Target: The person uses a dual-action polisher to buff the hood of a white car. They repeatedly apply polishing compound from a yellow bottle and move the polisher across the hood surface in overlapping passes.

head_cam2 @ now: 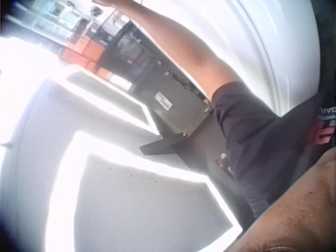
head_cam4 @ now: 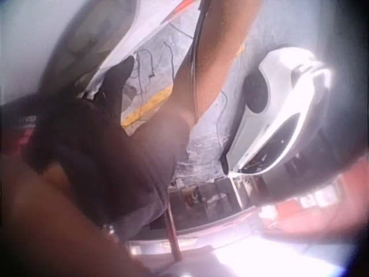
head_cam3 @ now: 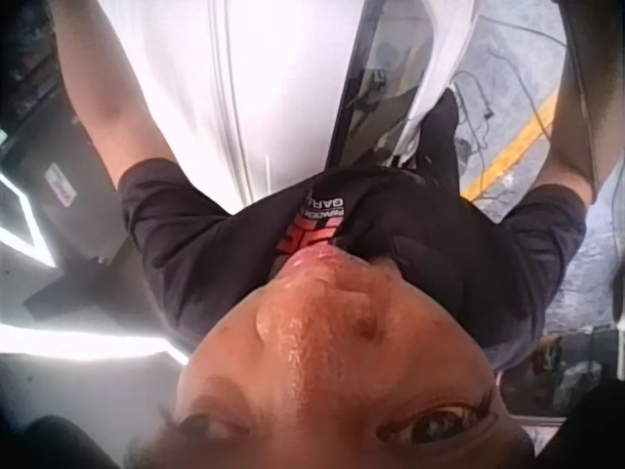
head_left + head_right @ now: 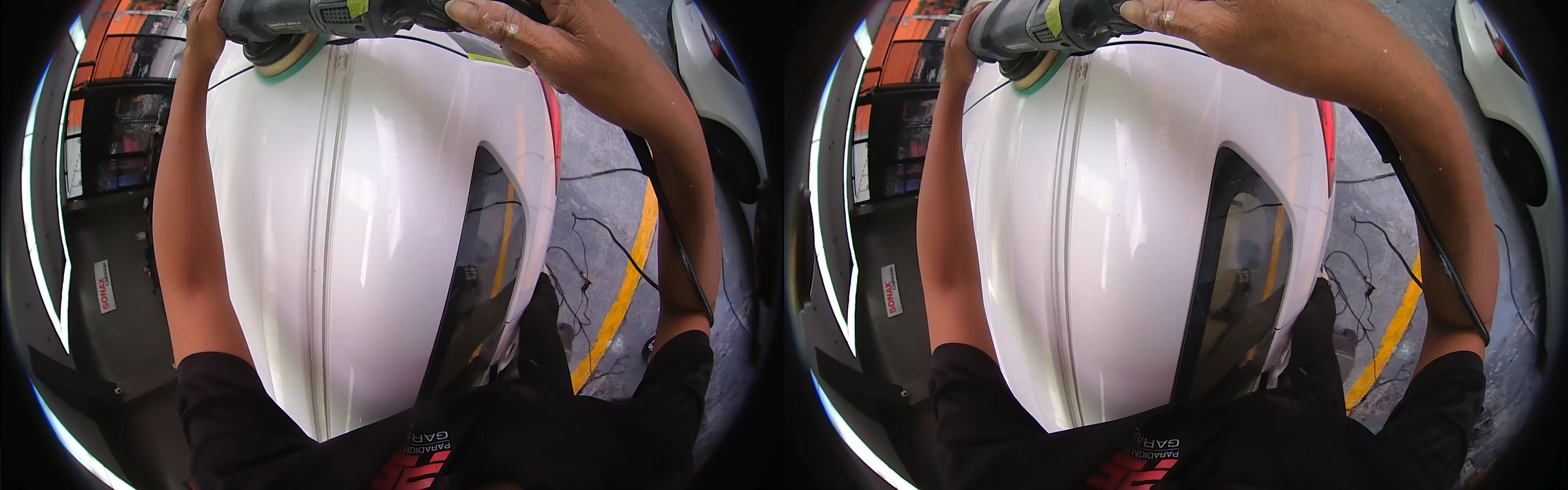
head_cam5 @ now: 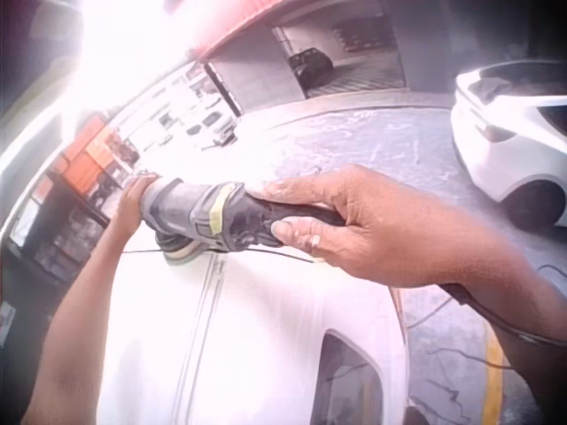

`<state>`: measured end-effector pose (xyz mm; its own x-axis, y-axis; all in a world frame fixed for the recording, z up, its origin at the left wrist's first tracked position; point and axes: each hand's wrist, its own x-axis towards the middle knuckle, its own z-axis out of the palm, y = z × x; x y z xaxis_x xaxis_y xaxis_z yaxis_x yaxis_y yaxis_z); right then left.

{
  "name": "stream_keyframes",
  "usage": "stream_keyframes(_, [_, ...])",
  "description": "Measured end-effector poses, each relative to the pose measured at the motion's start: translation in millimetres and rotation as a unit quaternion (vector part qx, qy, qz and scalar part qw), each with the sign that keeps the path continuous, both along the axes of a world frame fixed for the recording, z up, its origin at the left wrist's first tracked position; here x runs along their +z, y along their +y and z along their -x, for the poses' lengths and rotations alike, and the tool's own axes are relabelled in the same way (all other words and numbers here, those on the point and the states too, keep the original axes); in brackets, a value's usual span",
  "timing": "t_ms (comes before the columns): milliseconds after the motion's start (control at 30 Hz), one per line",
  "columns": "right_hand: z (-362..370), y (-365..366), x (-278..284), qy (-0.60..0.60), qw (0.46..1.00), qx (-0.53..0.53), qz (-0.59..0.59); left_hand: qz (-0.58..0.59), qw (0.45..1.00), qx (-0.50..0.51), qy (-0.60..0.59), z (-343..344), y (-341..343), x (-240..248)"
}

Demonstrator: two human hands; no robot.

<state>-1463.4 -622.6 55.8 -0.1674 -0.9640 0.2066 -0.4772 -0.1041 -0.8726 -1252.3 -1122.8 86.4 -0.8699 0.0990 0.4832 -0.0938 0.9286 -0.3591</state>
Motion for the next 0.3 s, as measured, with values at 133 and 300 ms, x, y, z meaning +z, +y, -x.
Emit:
stream_keyframes(133, [5, 18, 18, -0.029, 0.999, -0.006, -0.028, -0.053, 0.998, -0.030, 0.000, 38, 66, 2])
stream_keyframes(300, [-36, 69, 14, -0.130, 0.989, 0.043, 0.047, -0.431, 0.901, 0.025, 0.038, -27, 152, 6])
